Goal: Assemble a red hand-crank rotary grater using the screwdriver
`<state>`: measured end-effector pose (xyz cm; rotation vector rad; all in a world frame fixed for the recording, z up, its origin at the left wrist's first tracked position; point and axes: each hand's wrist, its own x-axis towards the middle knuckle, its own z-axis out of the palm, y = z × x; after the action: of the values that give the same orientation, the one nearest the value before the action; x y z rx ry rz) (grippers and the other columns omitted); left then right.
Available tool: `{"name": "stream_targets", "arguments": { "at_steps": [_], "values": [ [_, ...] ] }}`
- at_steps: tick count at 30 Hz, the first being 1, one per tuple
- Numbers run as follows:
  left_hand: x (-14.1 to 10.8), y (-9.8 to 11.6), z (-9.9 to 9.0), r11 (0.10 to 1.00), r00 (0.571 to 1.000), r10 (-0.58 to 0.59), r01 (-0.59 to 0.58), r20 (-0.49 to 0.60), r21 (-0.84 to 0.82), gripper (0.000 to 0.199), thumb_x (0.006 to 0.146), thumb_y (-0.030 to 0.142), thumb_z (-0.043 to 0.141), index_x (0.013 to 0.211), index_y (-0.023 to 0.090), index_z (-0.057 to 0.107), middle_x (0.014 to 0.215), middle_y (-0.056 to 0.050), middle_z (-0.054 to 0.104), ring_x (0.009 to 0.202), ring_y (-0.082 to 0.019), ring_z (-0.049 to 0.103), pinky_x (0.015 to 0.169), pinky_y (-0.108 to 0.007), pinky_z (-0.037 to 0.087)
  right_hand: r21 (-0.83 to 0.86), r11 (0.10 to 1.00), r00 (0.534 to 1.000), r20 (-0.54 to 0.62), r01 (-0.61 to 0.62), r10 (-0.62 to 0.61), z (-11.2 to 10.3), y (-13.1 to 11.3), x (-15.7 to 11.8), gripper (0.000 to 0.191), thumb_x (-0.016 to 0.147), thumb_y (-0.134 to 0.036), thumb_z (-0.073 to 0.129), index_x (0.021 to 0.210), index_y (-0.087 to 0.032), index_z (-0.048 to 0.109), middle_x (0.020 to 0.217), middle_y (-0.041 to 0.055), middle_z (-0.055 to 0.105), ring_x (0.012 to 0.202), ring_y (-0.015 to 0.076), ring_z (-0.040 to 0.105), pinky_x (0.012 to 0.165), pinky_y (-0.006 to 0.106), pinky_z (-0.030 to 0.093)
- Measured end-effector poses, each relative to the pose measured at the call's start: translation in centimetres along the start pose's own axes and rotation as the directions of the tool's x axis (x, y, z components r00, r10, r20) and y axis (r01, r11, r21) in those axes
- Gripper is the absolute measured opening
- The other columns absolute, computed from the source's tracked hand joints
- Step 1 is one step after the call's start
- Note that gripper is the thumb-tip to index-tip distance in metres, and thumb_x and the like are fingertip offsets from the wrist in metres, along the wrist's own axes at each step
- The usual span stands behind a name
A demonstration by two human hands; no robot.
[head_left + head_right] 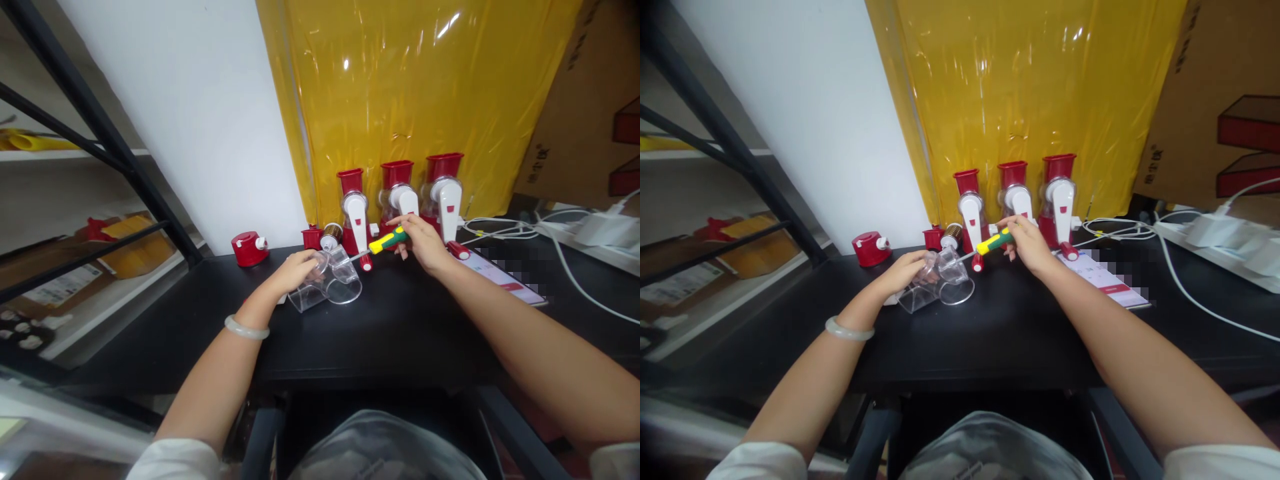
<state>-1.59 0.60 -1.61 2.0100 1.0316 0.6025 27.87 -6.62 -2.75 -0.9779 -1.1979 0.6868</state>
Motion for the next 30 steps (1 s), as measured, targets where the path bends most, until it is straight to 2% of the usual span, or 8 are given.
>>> {"name": "stream_targets", "arguments": {
  "at_steps": [4,7,11,14,18,24,30],
  "values": [
    [-0.06,0.06,0.00,1.000,1.000,0.011,-0.011,-0.002,0.005,0.032,0.080,0.032,0.050,0.104,0.015,0.065,0.080,-0.009,0.076,0.075,-0.024,0.074,0.058,-0.028,0.052,-0.040,0.999,1.000,0.002,0.021,-0.021,0.10,-0.14,-0.26,0.037,0.085,-0.058,0.058,0.089,-0.021,0.061,0.037,-0.0092,0.043,0.030,0.0112,0.042,0.048,0.030,0.050],
    [-0.04,0.00,-0.01,1.000,1.000,0.011,-0.011,-0.007,0.003,0.032,0.080,0.032,0.051,0.102,0.016,0.065,0.080,-0.008,0.076,0.075,-0.024,0.074,0.058,-0.027,0.052,-0.069,0.997,1.000,-0.014,0.018,-0.019,0.23,-0.24,-0.28,0.041,0.085,-0.062,0.056,0.086,-0.021,0.060,0.035,-0.0094,0.040,0.029,0.0112,0.041,0.047,0.030,0.050],
    [0.14,-0.30,-0.05,1.000,1.000,0.008,-0.008,-0.004,-0.005,0.033,0.080,0.035,0.051,0.103,0.016,0.065,0.077,-0.007,0.076,0.074,-0.024,0.074,0.057,-0.028,0.052,0.003,1.000,0.999,-0.036,-0.018,0.018,0.27,-0.17,0.01,0.034,0.086,-0.055,0.052,0.090,-0.021,0.059,0.054,-0.0029,0.057,0.042,0.0140,0.057,0.045,0.028,0.050],
    [0.18,-0.34,-0.07,1.000,1.000,0.011,-0.011,-0.004,-0.002,0.033,0.080,0.034,0.051,0.103,0.016,0.065,0.078,-0.007,0.076,0.074,-0.024,0.074,0.058,-0.028,0.052,0.054,0.997,0.998,-0.027,-0.049,0.050,0.28,-0.20,0.19,0.026,0.085,-0.047,0.052,0.089,-0.021,0.058,0.063,-0.0007,0.060,0.049,0.0148,0.060,0.047,0.029,0.053],
    [0.10,-0.11,-0.04,1.000,1.000,0.008,-0.008,0.007,-0.001,0.032,0.080,0.033,0.050,0.103,0.016,0.064,0.079,-0.008,0.076,0.074,-0.024,0.074,0.059,-0.029,0.053,0.036,0.998,0.998,-0.044,-0.046,0.048,0.41,-0.36,0.09,0.025,0.086,-0.046,0.054,0.085,-0.021,0.057,0.054,-0.0025,0.056,0.044,0.0132,0.055,0.043,0.026,0.048],
    [-0.05,0.18,-0.02,1.000,1.000,-0.003,0.003,0.000,0.004,0.033,0.080,0.033,0.050,0.105,0.016,0.064,0.079,-0.008,0.076,0.075,-0.024,0.074,0.060,-0.029,0.053,-0.054,0.998,0.999,-0.046,-0.010,0.007,0.52,-0.29,-0.19,0.041,0.084,-0.063,0.058,0.076,-0.022,0.054,0.035,-0.0092,0.041,0.029,0.0088,0.039,0.045,0.027,0.049],
    [-0.19,0.48,0.02,0.999,1.000,0.016,-0.015,-0.009,0.040,0.031,0.080,0.031,0.049,0.102,0.015,0.065,0.078,-0.009,0.075,0.074,-0.024,0.074,0.058,-0.028,0.051,-0.063,0.998,0.997,-0.068,0.024,-0.028,0.52,-0.31,-0.10,0.045,0.083,-0.066,0.057,0.074,-0.023,0.051,0.037,-0.0092,0.042,0.031,0.0088,0.042,0.044,0.025,0.050]
  ]
}}
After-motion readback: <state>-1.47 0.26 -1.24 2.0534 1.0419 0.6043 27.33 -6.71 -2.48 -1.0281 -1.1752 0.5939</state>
